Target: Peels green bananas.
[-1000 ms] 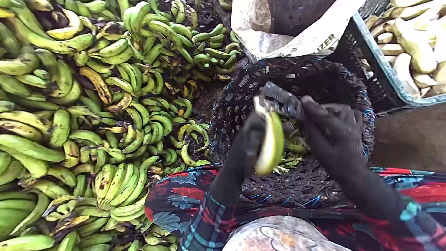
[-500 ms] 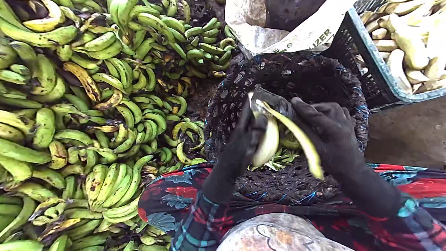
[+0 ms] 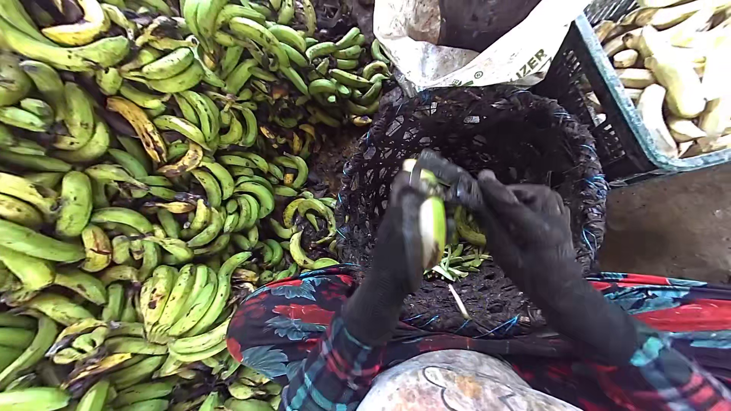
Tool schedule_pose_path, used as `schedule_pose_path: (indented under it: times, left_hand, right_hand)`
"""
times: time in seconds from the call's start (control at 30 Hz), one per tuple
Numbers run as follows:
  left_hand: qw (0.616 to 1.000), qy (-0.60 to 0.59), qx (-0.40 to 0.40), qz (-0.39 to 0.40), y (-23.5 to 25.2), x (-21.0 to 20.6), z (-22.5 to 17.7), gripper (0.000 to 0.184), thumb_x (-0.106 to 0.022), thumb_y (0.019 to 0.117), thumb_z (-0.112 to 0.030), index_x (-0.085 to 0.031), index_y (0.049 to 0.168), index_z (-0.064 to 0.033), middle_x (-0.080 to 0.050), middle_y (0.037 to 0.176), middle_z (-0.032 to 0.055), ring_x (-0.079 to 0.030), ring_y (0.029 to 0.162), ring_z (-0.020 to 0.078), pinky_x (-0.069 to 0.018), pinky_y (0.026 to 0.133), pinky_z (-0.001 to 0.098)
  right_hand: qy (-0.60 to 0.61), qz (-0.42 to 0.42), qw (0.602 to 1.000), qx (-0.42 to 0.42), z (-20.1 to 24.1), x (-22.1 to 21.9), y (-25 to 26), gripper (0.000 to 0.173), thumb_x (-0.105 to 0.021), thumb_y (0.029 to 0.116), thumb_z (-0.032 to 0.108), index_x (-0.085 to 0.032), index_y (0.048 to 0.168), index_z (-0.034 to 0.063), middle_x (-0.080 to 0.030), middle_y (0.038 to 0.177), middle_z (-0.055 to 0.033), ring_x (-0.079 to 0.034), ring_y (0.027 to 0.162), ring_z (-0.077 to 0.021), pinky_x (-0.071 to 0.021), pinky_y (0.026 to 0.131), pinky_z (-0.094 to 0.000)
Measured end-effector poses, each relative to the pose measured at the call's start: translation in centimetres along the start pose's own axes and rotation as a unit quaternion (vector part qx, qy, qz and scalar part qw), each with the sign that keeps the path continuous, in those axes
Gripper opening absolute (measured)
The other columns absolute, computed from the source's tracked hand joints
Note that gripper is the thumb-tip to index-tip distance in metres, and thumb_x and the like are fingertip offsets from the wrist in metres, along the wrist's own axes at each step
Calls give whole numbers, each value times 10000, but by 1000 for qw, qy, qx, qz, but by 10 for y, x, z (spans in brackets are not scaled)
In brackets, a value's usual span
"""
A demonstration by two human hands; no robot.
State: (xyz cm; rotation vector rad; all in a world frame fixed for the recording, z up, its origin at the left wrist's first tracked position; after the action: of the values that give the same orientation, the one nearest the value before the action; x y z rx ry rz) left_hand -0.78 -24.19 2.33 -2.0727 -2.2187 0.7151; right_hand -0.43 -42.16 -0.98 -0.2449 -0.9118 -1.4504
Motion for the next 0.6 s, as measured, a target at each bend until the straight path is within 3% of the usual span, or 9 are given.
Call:
schedule_pose_path:
  times: [0.07, 0.13, 0.23, 0.3, 0.37, 0.43, 0.47, 0.53, 0.6]
  left_hand:
    - [998, 50, 17, 35, -3, -1, 12, 455, -282, 1088, -450, -435, 1429, -191, -669, 955, 27, -635, 704, 96, -547, 612, 234]
    - [997, -58, 34, 22, 6, 1, 6, 436, -209, 1102, -466, -520, 1223, -185, -654, 920, 27, -632, 692, 96, -545, 593, 225]
    - [968, -249, 32, 14, 14, 8, -15, 567, -195, 1076, -545, -609, 957, -176, -635, 798, 0, -647, 709, 98, -568, 623, 269]
    - [962, -270, 32, -20, 16, 6, -24, 552, -173, 1070, -550, -569, 955, -183, -601, 775, -29, -638, 676, 71, -562, 588, 237]
    - [990, -134, -35, -40, 14, -1, -18, 432, -202, 1109, -438, -546, 1103, -177, -619, 868, -25, -637, 722, 45, -561, 629, 203]
    - [986, 140, -92, -5, 6, 0, -1, 457, -278, 1093, -383, -460, 1409, -108, -628, 976, 7, -622, 772, 53, -563, 679, 248]
    - [973, 216, -81, 29, 1, 3, 8, 543, -294, 1079, -446, -433, 1470, -96, -643, 971, 36, -623, 728, 91, -569, 629, 290]
    - [972, 226, -33, 46, -5, 14, 14, 579, -296, 1058, -483, -491, 1473, -129, -684, 927, 47, -636, 675, 128, -564, 567, 307]
    - [994, 106, -11, -9, -3, 27, 7, 505, -245, 1079, -443, -551, 1330, -130, -690, 843, 27, -644, 620, 94, -557, 527, 238]
  right_hand:
    - [-13, 81, 995, -49, -13, 6, 12, 436, -515, 1054, 318, -607, 1449, 160, -677, 1116, -216, -641, 1017, -405, -487, 814, -614]
    - [7, 94, 994, -54, -10, 9, 9, 454, -506, 1057, 307, -577, 1468, 128, -680, 1097, -203, -653, 1009, -375, -518, 846, -591]
    - [39, 2, 999, 34, 9, 2, -13, 395, -625, 1018, 284, -642, 1404, 201, -683, 1156, -147, -633, 1091, -309, -469, 958, -566]
    - [30, -49, 996, 71, 12, -6, -22, 368, -666, 994, 257, -655, 1361, 272, -667, 1207, -111, -604, 1165, -287, -417, 1053, -555]
    - [27, -51, 997, 55, 8, -7, -14, 351, -658, 996, 240, -685, 1345, 227, -672, 1165, -160, -619, 1095, -335, -449, 955, -573]
    - [35, 18, 999, -4, -4, 0, 5, 375, -613, 1014, 265, -676, 1374, 176, -685, 1121, -191, -637, 1036, -363, -482, 864, -593]
    - [40, 88, 994, -53, -13, 4, 9, 396, -582, 1029, 284, -652, 1405, 181, -686, 1108, -173, -643, 1023, -339, -499, 858, -577]
    - [60, 269, 944, -181, -29, 5, 6, 372, -535, 1062, 352, -653, 1386, 213, -725, 1058, -124, -694, 943, -273, -558, 837, -538]
    - [82, 392, 880, -255, -32, -5, -12, 480, -430, 1094, 426, -593, 1442, 139, -712, 1121, -201, -689, 1000, -362, -514, 907, -608]
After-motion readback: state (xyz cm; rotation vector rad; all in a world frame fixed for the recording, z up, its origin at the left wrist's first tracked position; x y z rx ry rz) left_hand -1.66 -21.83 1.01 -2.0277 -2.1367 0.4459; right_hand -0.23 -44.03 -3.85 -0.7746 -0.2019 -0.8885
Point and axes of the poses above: each hand's wrist, its own y-axis towards the middle knuckle, its own x-axis out of the back of the hand, z = x × y, the point moved 2 cm from there along y, towards the middle knuckle
